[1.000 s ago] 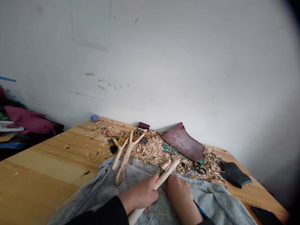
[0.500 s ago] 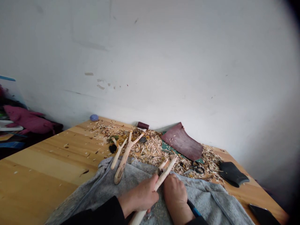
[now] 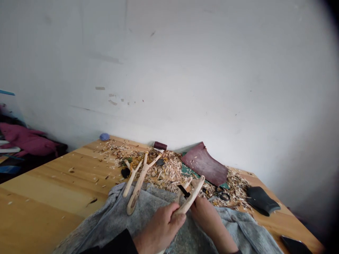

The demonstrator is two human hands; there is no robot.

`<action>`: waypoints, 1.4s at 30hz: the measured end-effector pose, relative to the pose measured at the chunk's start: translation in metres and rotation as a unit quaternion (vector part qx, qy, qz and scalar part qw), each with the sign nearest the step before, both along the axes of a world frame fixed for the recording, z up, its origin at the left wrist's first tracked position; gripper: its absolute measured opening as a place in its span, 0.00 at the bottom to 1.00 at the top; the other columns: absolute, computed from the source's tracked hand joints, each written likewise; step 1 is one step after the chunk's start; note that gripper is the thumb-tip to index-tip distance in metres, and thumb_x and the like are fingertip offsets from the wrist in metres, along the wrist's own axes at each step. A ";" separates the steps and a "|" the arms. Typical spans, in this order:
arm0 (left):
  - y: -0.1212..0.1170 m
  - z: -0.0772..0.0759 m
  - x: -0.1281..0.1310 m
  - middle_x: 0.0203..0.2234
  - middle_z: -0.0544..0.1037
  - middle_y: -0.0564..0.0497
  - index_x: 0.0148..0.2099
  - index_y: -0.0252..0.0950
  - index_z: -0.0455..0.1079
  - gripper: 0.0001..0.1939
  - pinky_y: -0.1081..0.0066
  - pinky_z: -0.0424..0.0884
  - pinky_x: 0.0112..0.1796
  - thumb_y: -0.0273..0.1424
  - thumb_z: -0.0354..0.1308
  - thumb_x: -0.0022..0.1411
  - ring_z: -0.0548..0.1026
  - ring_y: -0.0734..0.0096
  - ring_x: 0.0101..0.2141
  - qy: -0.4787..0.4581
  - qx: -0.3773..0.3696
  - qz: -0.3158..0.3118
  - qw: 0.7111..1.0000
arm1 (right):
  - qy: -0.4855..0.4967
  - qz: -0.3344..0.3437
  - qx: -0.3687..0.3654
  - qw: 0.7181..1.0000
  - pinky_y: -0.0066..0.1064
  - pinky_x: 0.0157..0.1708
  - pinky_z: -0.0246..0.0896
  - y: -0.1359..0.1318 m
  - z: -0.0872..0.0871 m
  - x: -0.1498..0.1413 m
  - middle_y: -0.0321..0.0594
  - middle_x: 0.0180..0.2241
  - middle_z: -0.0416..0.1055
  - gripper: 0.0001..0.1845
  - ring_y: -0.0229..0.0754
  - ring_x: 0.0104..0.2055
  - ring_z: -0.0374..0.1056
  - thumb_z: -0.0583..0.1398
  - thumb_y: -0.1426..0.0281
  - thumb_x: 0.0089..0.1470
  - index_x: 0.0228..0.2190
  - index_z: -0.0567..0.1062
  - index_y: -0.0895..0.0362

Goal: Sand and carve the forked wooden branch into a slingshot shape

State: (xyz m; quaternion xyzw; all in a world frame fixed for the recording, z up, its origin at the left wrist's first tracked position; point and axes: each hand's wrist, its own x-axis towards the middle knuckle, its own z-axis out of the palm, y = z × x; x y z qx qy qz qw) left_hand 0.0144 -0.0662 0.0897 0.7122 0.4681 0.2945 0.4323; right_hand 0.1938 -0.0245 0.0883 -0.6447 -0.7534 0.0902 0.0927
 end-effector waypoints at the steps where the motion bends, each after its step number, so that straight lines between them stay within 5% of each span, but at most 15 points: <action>1: 0.000 0.001 0.000 0.18 0.60 0.60 0.30 0.39 0.59 0.12 0.75 0.56 0.22 0.38 0.47 0.63 0.62 0.77 0.19 0.005 0.023 0.008 1.000 | 0.010 -0.007 -0.005 1.000 0.29 0.30 0.60 -0.001 0.001 0.001 0.49 0.33 0.79 0.15 0.49 0.37 0.76 0.49 0.72 0.60 0.35 0.76 0.57; 11: 0.001 -0.002 0.000 0.19 0.60 0.60 0.27 0.38 0.59 0.10 0.74 0.54 0.26 0.34 0.50 0.60 0.61 0.76 0.24 0.031 0.069 0.036 0.996 | 0.081 -0.017 0.006 0.997 0.29 0.33 0.57 -0.003 0.002 0.010 0.47 0.33 0.79 0.21 0.49 0.37 0.76 0.47 0.71 0.61 0.52 0.70 0.54; 17: 0.003 -0.003 0.000 0.20 0.62 0.60 0.28 0.38 0.61 0.09 0.74 0.55 0.27 0.35 0.50 0.60 0.62 0.75 0.24 0.032 0.069 0.042 0.996 | 0.099 -0.010 0.005 0.995 0.27 0.29 0.56 -0.004 0.004 0.011 0.44 0.29 0.78 0.20 0.46 0.32 0.75 0.48 0.72 0.60 0.50 0.72 0.54; 24: 0.005 -0.005 -0.002 0.20 0.64 0.58 0.31 0.38 0.65 0.10 0.74 0.57 0.26 0.38 0.50 0.60 0.64 0.74 0.24 0.032 0.057 0.057 0.996 | 0.091 -0.025 0.012 0.995 0.27 0.32 0.58 0.000 -0.002 0.025 0.46 0.34 0.79 0.22 0.47 0.37 0.76 0.50 0.75 0.55 0.48 0.74 0.53; 27: 0.006 -0.006 -0.001 0.19 0.63 0.58 0.30 0.39 0.65 0.11 0.75 0.57 0.26 0.40 0.51 0.58 0.64 0.74 0.23 0.003 0.046 0.073 0.996 | 0.151 -0.064 0.010 0.986 0.27 0.26 0.58 0.002 0.000 0.035 0.40 0.25 0.77 0.21 0.44 0.27 0.74 0.50 0.73 0.55 0.47 0.74 0.54; 30: 0.009 -0.008 -0.001 0.20 0.64 0.59 0.35 0.39 0.65 0.17 0.75 0.58 0.22 0.48 0.49 0.59 0.63 0.75 0.20 -0.091 -0.025 0.096 0.991 | 0.291 -0.098 0.046 0.950 0.26 0.19 0.55 -0.004 0.012 0.041 0.30 0.16 0.68 0.19 0.39 0.13 0.64 0.51 0.61 0.59 0.46 0.72 0.54; 32: 0.010 -0.008 -0.002 0.24 0.67 0.57 0.41 0.40 0.64 0.23 0.75 0.58 0.18 0.54 0.44 0.60 0.64 0.76 0.17 -0.182 -0.084 0.109 0.974 | 0.384 -0.097 0.131 0.909 0.26 0.17 0.54 -0.012 0.022 0.041 0.28 0.14 0.64 0.20 0.37 0.13 0.61 0.52 0.53 0.58 0.40 0.73 0.54; 35: 0.010 -0.009 -0.004 0.39 0.74 0.48 0.53 0.41 0.58 0.29 0.73 0.67 0.24 0.57 0.43 0.61 0.73 0.70 0.27 -0.265 -0.069 0.116 0.955 | 0.485 -0.082 0.243 0.836 0.26 0.19 0.55 -0.021 0.031 0.036 0.30 0.15 0.65 0.20 0.36 0.17 0.61 0.55 0.51 0.57 0.33 0.71 0.55; 38: 0.011 -0.019 -0.004 0.55 0.67 0.41 0.63 0.42 0.47 0.33 0.68 0.72 0.32 0.55 0.44 0.62 0.75 0.63 0.38 -0.239 -0.047 0.107 0.964 | 0.551 -0.079 0.263 0.788 0.26 0.21 0.56 -0.021 0.030 0.031 0.31 0.18 0.67 0.19 0.36 0.19 0.61 0.55 0.52 0.58 0.30 0.69 0.55; 42: 0.019 -0.038 0.000 0.55 0.69 0.38 0.65 0.38 0.44 0.31 0.66 0.71 0.35 0.44 0.44 0.65 0.73 0.57 0.47 -0.094 -0.029 0.101 0.990 | 0.601 -0.086 0.226 0.762 0.27 0.21 0.58 -0.011 0.022 0.032 0.33 0.20 0.69 0.19 0.36 0.20 0.63 0.57 0.51 0.56 0.27 0.67 0.55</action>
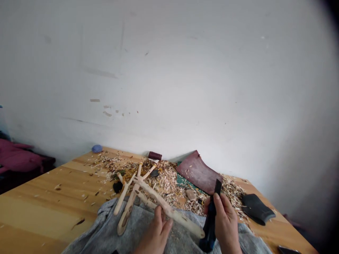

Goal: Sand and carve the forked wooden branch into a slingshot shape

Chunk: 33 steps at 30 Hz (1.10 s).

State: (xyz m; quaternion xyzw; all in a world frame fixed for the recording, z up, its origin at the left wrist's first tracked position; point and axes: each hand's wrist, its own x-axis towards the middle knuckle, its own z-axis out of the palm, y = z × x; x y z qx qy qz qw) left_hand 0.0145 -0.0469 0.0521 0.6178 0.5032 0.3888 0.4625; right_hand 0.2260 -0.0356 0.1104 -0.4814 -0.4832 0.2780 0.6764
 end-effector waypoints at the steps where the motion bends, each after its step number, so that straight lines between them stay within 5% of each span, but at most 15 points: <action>1: 0.003 -0.002 0.001 0.52 0.72 0.39 0.65 0.38 0.46 0.28 0.66 0.71 0.39 0.40 0.44 0.66 0.73 0.58 0.47 0.043 0.015 -0.001 0.999 | 0.007 0.001 -0.005 1.000 0.27 0.22 0.59 0.002 -0.001 0.002 0.34 0.21 0.69 0.19 0.37 0.21 0.64 0.57 0.51 0.56 0.27 0.67 0.55; 6: 0.011 0.011 -0.003 0.38 0.80 0.47 0.59 0.39 0.61 0.20 0.68 0.67 0.39 0.30 0.46 0.65 0.77 0.63 0.39 0.265 0.045 0.022 0.963 | 0.010 0.035 -0.030 0.999 0.29 0.23 0.59 0.004 -0.002 0.007 0.36 0.23 0.71 0.19 0.40 0.23 0.66 0.55 0.51 0.57 0.27 0.67 0.54; 10: 0.008 0.023 -0.008 0.37 0.80 0.51 0.46 0.43 0.73 0.11 0.68 0.65 0.39 0.30 0.54 0.62 0.76 0.62 0.40 0.362 0.085 0.014 0.928 | -0.022 0.086 -0.067 0.994 0.29 0.23 0.58 0.002 -0.002 0.006 0.37 0.21 0.70 0.22 0.41 0.23 0.65 0.51 0.50 0.59 0.26 0.67 0.54; 18: 0.013 0.030 -0.035 0.42 0.72 0.49 0.38 0.47 0.78 0.07 0.61 0.60 0.48 0.36 0.63 0.55 0.67 0.56 0.47 0.415 0.194 0.002 0.889 | -0.012 0.153 -0.090 0.984 0.28 0.21 0.55 0.002 -0.014 0.002 0.33 0.18 0.65 0.23 0.37 0.19 0.59 0.51 0.50 0.60 0.26 0.68 0.55; 23: 0.026 0.028 -0.059 0.43 0.73 0.48 0.45 0.42 0.74 0.15 0.59 0.53 0.55 0.24 0.54 0.58 0.66 0.58 0.50 0.452 0.195 -0.027 0.870 | -0.011 0.152 -0.081 0.985 0.27 0.20 0.54 0.000 -0.014 0.000 0.31 0.16 0.64 0.23 0.36 0.17 0.58 0.51 0.49 0.58 0.27 0.67 0.55; 29: 0.033 0.032 -0.061 0.41 0.75 0.46 0.42 0.36 0.74 0.18 0.65 0.62 0.47 0.18 0.45 0.61 0.70 0.60 0.46 0.486 0.181 -0.045 0.854 | 0.018 0.156 -0.064 0.986 0.26 0.18 0.54 -0.002 -0.013 -0.002 0.29 0.18 0.64 0.24 0.36 0.17 0.58 0.53 0.51 0.58 0.47 0.65 0.56; 33: 0.034 0.036 -0.061 0.37 0.76 0.47 0.39 0.37 0.74 0.15 0.66 0.63 0.43 0.22 0.46 0.64 0.71 0.60 0.43 0.493 0.182 -0.052 0.849 | 0.011 0.148 -0.060 0.987 0.26 0.17 0.54 -0.002 -0.011 -0.002 0.29 0.18 0.64 0.24 0.37 0.17 0.58 0.53 0.51 0.58 0.47 0.65 0.55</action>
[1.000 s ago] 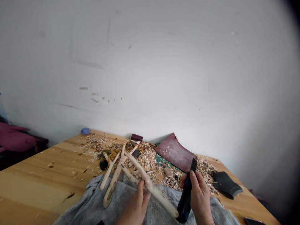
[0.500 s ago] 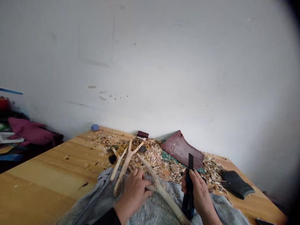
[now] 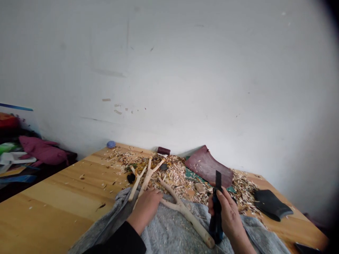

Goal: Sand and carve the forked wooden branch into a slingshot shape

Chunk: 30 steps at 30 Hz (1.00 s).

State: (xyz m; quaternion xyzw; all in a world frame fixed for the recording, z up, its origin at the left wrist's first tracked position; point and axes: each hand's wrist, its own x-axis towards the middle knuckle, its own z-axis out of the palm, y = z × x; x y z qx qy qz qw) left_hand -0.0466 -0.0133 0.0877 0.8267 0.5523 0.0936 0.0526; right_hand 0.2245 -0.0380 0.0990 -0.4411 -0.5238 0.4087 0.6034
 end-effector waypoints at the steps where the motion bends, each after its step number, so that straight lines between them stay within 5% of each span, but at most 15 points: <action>1: -0.001 0.001 0.000 0.36 0.76 0.48 0.38 0.38 0.74 0.15 0.66 0.63 0.42 0.23 0.46 0.65 0.71 0.60 0.42 0.002 0.002 -0.003 1.000 | -0.003 -0.009 0.003 1.000 0.26 0.17 0.53 -0.001 0.002 0.002 0.29 0.18 0.64 0.23 0.37 0.17 0.58 0.54 0.51 0.57 0.46 0.66 0.55; 9: -0.021 0.020 0.020 0.37 0.75 0.48 0.43 0.39 0.72 0.11 0.64 0.64 0.42 0.26 0.49 0.66 0.72 0.60 0.42 0.009 0.038 -0.021 0.999 | -0.032 -0.239 0.082 0.967 0.26 0.18 0.54 -0.016 0.030 0.043 0.32 0.21 0.66 0.19 0.36 0.19 0.59 0.56 0.53 0.57 0.41 0.70 0.55; 15: -0.027 0.014 0.049 0.43 0.75 0.47 0.48 0.40 0.72 0.12 0.66 0.68 0.39 0.29 0.52 0.64 0.76 0.61 0.39 0.026 -0.022 0.016 0.999 | -0.217 -0.101 0.029 0.970 0.26 0.17 0.52 -0.002 0.011 0.024 0.31 0.16 0.63 0.21 0.37 0.17 0.58 0.51 0.53 0.58 0.37 0.72 0.56; 20: -0.027 0.007 0.056 0.44 0.75 0.44 0.47 0.40 0.73 0.12 0.64 0.69 0.37 0.31 0.53 0.63 0.77 0.56 0.38 0.023 -0.063 0.017 0.998 | -0.353 -0.088 0.017 0.931 0.28 0.22 0.55 0.004 0.000 0.007 0.33 0.18 0.66 0.22 0.40 0.19 0.63 0.47 0.55 0.60 0.41 0.73 0.55; 27: -0.028 0.000 0.042 0.32 0.76 0.48 0.38 0.38 0.70 0.08 0.65 0.66 0.36 0.30 0.57 0.53 0.75 0.55 0.37 -0.127 -0.069 0.023 0.989 | -0.450 -0.095 0.022 0.888 0.28 0.23 0.53 0.000 0.001 0.001 0.38 0.21 0.72 0.23 0.42 0.20 0.66 0.46 0.59 0.60 0.44 0.74 0.55; 30: -0.025 0.003 0.029 0.22 0.72 0.54 0.32 0.39 0.66 0.06 0.71 0.62 0.25 0.32 0.57 0.50 0.71 0.67 0.24 -0.243 -0.232 0.042 0.941 | -0.444 -0.101 0.020 0.890 0.28 0.24 0.55 0.000 -0.001 0.001 0.39 0.22 0.73 0.24 0.43 0.21 0.67 0.46 0.59 0.60 0.46 0.73 0.55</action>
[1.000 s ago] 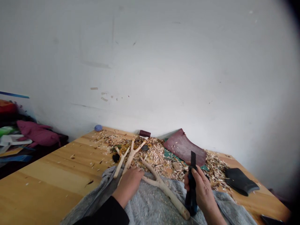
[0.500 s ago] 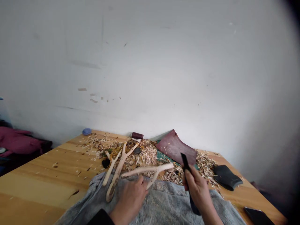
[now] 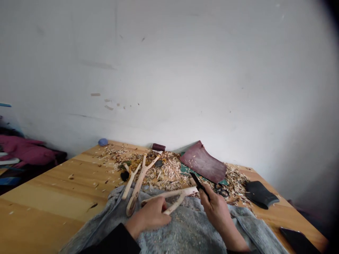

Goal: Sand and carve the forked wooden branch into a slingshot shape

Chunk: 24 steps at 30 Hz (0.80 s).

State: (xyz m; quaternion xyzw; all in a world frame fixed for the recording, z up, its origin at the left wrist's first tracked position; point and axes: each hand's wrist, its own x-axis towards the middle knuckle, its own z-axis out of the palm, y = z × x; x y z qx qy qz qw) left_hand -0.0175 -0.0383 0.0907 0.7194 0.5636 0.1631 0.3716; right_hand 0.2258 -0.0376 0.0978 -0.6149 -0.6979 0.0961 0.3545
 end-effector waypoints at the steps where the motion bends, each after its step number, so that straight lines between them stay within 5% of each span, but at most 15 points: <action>1: 0.001 0.001 -0.004 0.18 0.69 0.56 0.32 0.39 0.66 0.07 0.73 0.59 0.21 0.36 0.56 0.53 0.67 0.71 0.18 -0.063 -0.097 -0.014 0.993 | 0.005 -0.004 -0.002 1.000 0.28 0.24 0.55 0.000 -0.001 0.001 0.39 0.22 0.73 0.24 0.43 0.21 0.68 0.46 0.58 0.60 0.47 0.73 0.56; 4: -0.001 0.001 -0.008 0.12 0.61 0.59 0.32 0.38 0.66 0.16 0.75 0.46 0.14 0.45 0.47 0.59 0.52 0.78 0.10 -0.234 -0.338 -0.052 0.910 | 0.025 -0.018 -0.013 0.999 0.29 0.24 0.57 0.002 -0.004 0.005 0.40 0.22 0.73 0.27 0.44 0.21 0.68 0.45 0.56 0.59 0.48 0.72 0.57; 6: -0.004 -0.002 -0.002 0.13 0.63 0.60 0.34 0.38 0.64 0.14 0.75 0.42 0.14 0.43 0.47 0.60 0.49 0.80 0.09 -0.322 -0.389 -0.057 0.861 | 0.039 -0.021 -0.022 0.999 0.29 0.23 0.57 0.004 -0.005 0.009 0.40 0.22 0.73 0.27 0.44 0.21 0.68 0.45 0.55 0.59 0.47 0.72 0.57; 8: -0.009 -0.006 0.006 0.15 0.62 0.61 0.34 0.39 0.61 0.10 0.75 0.41 0.14 0.40 0.48 0.60 0.48 0.81 0.10 -0.362 -0.391 -0.051 0.845 | 0.055 -0.014 -0.036 0.998 0.28 0.24 0.59 0.006 -0.006 0.012 0.38 0.22 0.72 0.27 0.43 0.22 0.69 0.45 0.53 0.60 0.47 0.71 0.56; 10: -0.013 -0.010 0.014 0.15 0.62 0.63 0.36 0.41 0.57 0.05 0.75 0.41 0.14 0.36 0.48 0.62 0.47 0.81 0.09 -0.336 -0.324 -0.019 0.884 | 0.066 0.008 -0.063 0.996 0.28 0.24 0.60 0.007 -0.005 0.015 0.36 0.21 0.72 0.27 0.42 0.21 0.69 0.45 0.53 0.60 0.48 0.71 0.55; 13: -0.014 -0.011 0.019 0.16 0.64 0.63 0.37 0.41 0.56 0.01 0.75 0.50 0.16 0.31 0.47 0.63 0.55 0.78 0.11 -0.179 -0.164 0.005 0.970 | 0.031 0.040 -0.087 0.995 0.28 0.25 0.61 0.004 -0.001 0.015 0.37 0.22 0.73 0.27 0.41 0.21 0.70 0.44 0.53 0.61 0.49 0.71 0.56; 17: -0.010 -0.006 0.015 0.26 0.71 0.55 0.36 0.40 0.61 0.02 0.74 0.62 0.30 0.27 0.50 0.62 0.72 0.70 0.29 -0.007 0.031 0.074 0.997 | -0.117 0.057 -0.068 0.989 0.28 0.29 0.60 -0.008 0.011 0.010 0.42 0.28 0.78 0.23 0.45 0.30 0.75 0.46 0.59 0.61 0.48 0.74 0.51; 19: -0.009 -0.004 0.014 0.27 0.72 0.54 0.36 0.40 0.63 0.02 0.73 0.63 0.32 0.28 0.50 0.62 0.73 0.68 0.32 0.027 0.038 0.091 0.995 | -0.183 0.080 -0.086 0.976 0.27 0.29 0.59 -0.014 0.015 0.005 0.40 0.29 0.79 0.19 0.45 0.32 0.76 0.48 0.63 0.61 0.44 0.76 0.48; 24: -0.006 -0.009 0.016 0.17 0.67 0.56 0.35 0.39 0.66 0.05 0.73 0.60 0.22 0.30 0.49 0.61 0.69 0.69 0.18 0.006 -0.041 0.108 0.993 | -0.278 0.061 -0.105 0.953 0.28 0.28 0.55 -0.022 0.010 -0.019 0.38 0.29 0.79 0.14 0.46 0.33 0.76 0.50 0.67 0.62 0.39 0.76 0.47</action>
